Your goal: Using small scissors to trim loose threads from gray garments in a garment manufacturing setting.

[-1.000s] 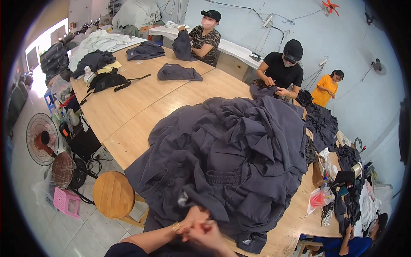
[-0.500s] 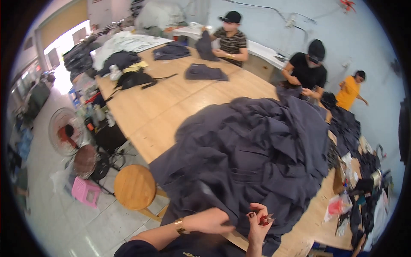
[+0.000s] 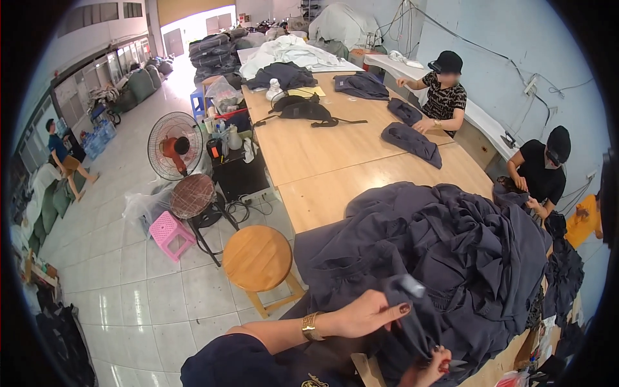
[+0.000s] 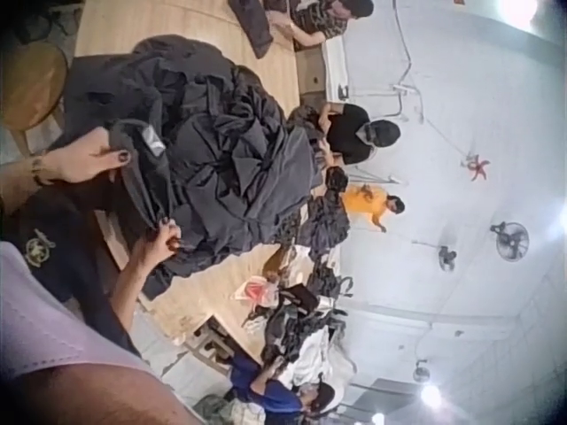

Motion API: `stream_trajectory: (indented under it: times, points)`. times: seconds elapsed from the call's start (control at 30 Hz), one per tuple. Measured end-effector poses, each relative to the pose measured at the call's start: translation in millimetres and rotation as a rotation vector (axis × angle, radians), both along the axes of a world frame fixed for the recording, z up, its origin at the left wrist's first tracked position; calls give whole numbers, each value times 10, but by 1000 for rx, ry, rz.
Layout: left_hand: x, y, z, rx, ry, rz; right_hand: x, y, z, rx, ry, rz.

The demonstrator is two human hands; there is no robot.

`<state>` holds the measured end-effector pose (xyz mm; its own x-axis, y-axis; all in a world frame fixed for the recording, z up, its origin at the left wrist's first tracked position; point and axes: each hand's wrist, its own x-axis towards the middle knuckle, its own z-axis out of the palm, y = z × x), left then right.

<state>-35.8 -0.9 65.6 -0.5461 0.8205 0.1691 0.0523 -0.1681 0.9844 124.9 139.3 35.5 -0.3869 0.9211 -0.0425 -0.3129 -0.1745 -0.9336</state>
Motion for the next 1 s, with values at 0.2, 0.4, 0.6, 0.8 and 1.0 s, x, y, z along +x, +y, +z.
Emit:
stream_trajectory:
  times: [0.2,0.4,0.6,0.8,1.0]
  points:
    - [194,-20,302,354,-239,-42,599,-1,127,76,335,346]
    - [30,407,-336,110,-432,-49,320,300,-139,133,-343,70]
    - [79,331,-1277,-438,-120,174,275,474,-134,-23,182,-8]
    - [154,235,-1011,-477,-63,-75,497,683,-71,-86,244,-147]
    - [206,458,-1085,-421,74,-90,1462,1167,-480,-58,-69,-601]
